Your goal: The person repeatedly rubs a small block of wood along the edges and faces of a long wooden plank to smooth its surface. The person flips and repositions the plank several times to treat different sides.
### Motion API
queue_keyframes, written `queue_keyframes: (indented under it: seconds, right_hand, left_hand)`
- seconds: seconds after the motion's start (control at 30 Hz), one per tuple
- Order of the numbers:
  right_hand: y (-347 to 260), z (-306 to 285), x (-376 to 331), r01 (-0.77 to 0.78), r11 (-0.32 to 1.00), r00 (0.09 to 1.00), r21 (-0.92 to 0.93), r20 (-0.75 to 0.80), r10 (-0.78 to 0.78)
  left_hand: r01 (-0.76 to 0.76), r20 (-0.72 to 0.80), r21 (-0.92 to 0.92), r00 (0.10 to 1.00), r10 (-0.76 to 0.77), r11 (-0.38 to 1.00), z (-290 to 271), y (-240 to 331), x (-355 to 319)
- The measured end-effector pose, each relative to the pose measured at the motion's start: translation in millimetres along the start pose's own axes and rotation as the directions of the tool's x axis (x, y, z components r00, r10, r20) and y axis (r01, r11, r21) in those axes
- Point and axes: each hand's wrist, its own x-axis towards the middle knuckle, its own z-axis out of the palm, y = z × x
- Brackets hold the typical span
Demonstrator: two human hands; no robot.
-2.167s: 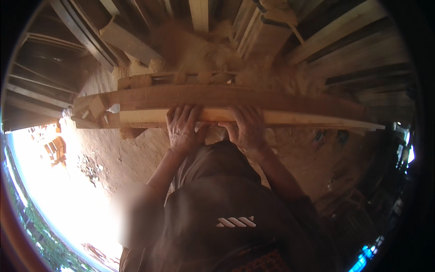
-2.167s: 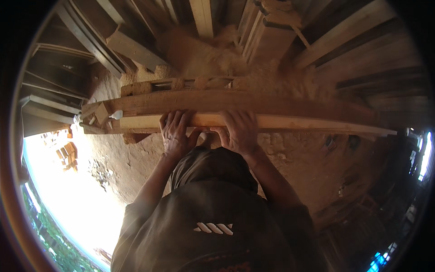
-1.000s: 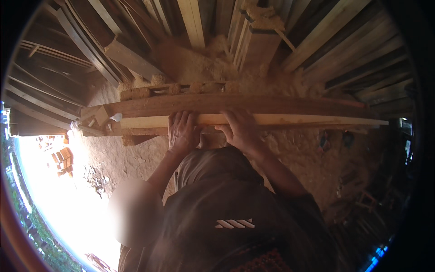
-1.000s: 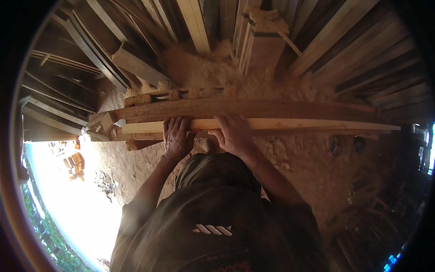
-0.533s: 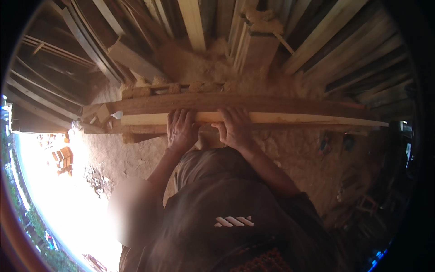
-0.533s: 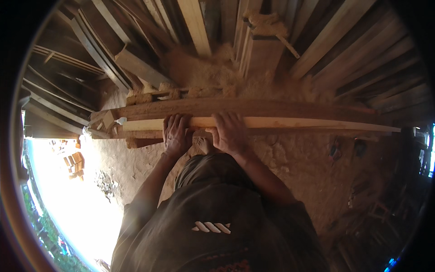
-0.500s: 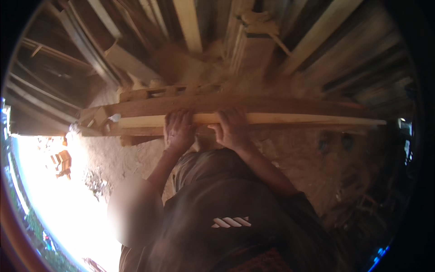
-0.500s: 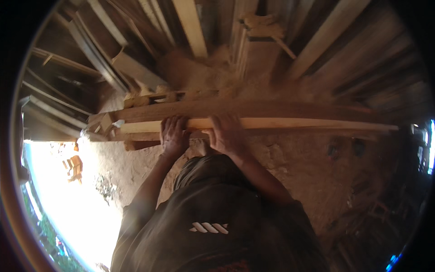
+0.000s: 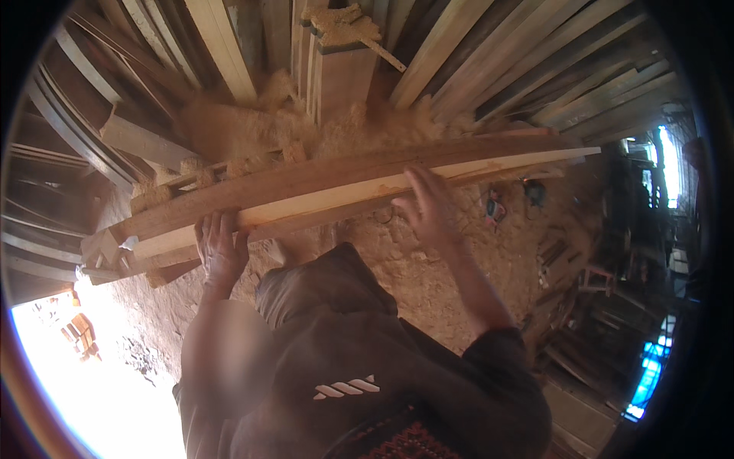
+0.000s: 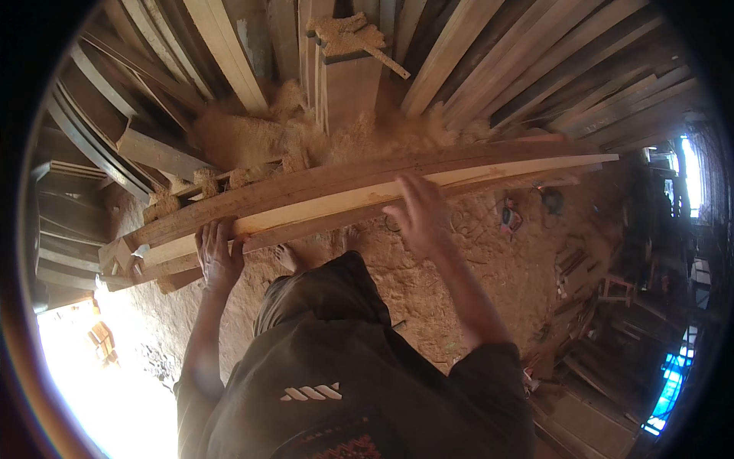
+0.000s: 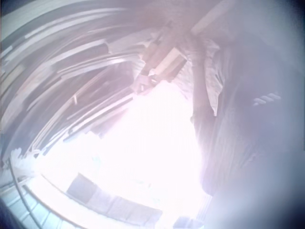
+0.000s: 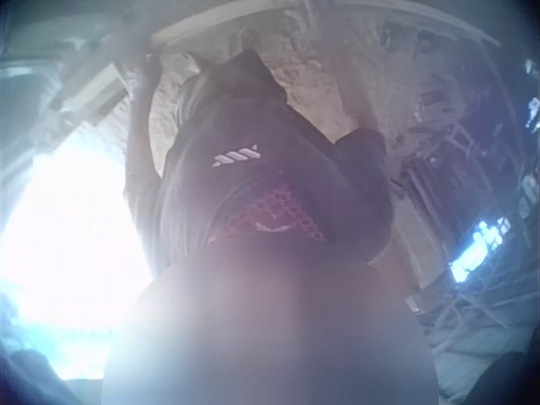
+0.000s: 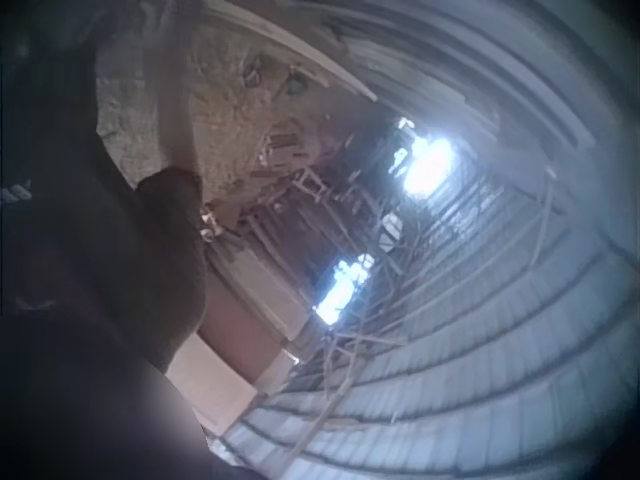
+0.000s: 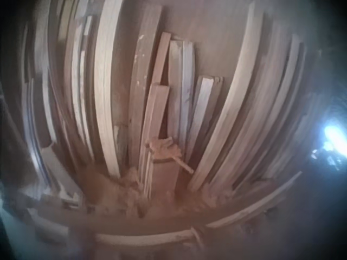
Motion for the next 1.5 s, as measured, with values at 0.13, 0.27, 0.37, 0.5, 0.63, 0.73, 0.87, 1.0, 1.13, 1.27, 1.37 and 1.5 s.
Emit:
queue_keyframes:
  seconds: [0.13, 0.27, 0.37, 0.5, 0.63, 0.73, 0.87, 1.0, 1.13, 1.27, 1.37, 1.5]
  right_hand:
    - [60, -18, 6, 0.114, 0.992, 0.990, -0.052, 0.092, -0.109]
    - [74, -6, 10, 0.099, 0.992, 0.990, 0.073, 0.092, -0.106]
    - [75, 5, 8, 0.109, 0.990, 0.994, 0.093, 0.008, -0.111]
    - [77, 11, 4, 0.153, 0.977, 0.986, 0.151, -0.089, -0.140]
    - [79, 12, 3, 0.147, 0.968, 0.985, 0.202, -0.117, -0.126]
    - [83, 12, 3, 0.158, 0.957, 0.984, 0.243, -0.123, -0.132]
    - [94, 16, 4, 0.161, 0.956, 0.986, 0.245, 0.000, -0.166]
    - [106, 29, 2, 0.271, 0.935, 0.961, 0.227, -0.126, -0.248]
    - [102, 32, 1, 0.198, 0.943, 0.979, 0.268, -0.101, -0.177]
    - [85, 21, -2, 0.144, 0.964, 0.990, 0.225, -0.024, -0.142]
    - [77, 17, -26, 0.091, 0.970, 0.961, 0.227, -0.275, -0.026]
    - [96, 27, -117, -0.227, 0.837, 0.901, 0.497, -0.218, 0.374]
  left_hand:
    - [-0.010, 0.005, 0.013, 1.000, 0.009, 1.000, -4, 2, 1]
    - [-0.021, 0.019, 0.030, 1.000, 0.020, 0.999, -5, 0, 2]
    - [-0.020, 0.060, 0.033, 0.998, 0.018, 0.999, -13, -3, 7]
    - [0.036, 0.179, 0.072, 0.983, -0.049, 0.997, -26, 27, 22]
    - [-0.081, 0.139, -0.067, 0.986, 0.090, 0.995, 34, 128, 56]
    - [-0.211, 0.164, -0.130, 0.959, 0.231, 0.969, 92, 196, 83]
    - [-0.146, 0.258, -0.087, 0.952, 0.164, 0.986, 112, 219, 100]
    - [-0.219, 0.110, -0.125, 0.966, 0.233, 0.968, 118, 220, 98]
    - [-0.212, 0.049, -0.029, 0.976, 0.213, 0.977, 129, 222, 98]
    - [-0.248, -0.010, -0.039, 0.969, 0.248, 0.968, 132, 217, 99]
    - [-0.253, -0.044, -0.021, 0.967, 0.252, 0.967, 132, 215, 100]
    - [-0.251, -0.027, -0.043, 0.968, 0.250, 0.967, 135, 206, 100]
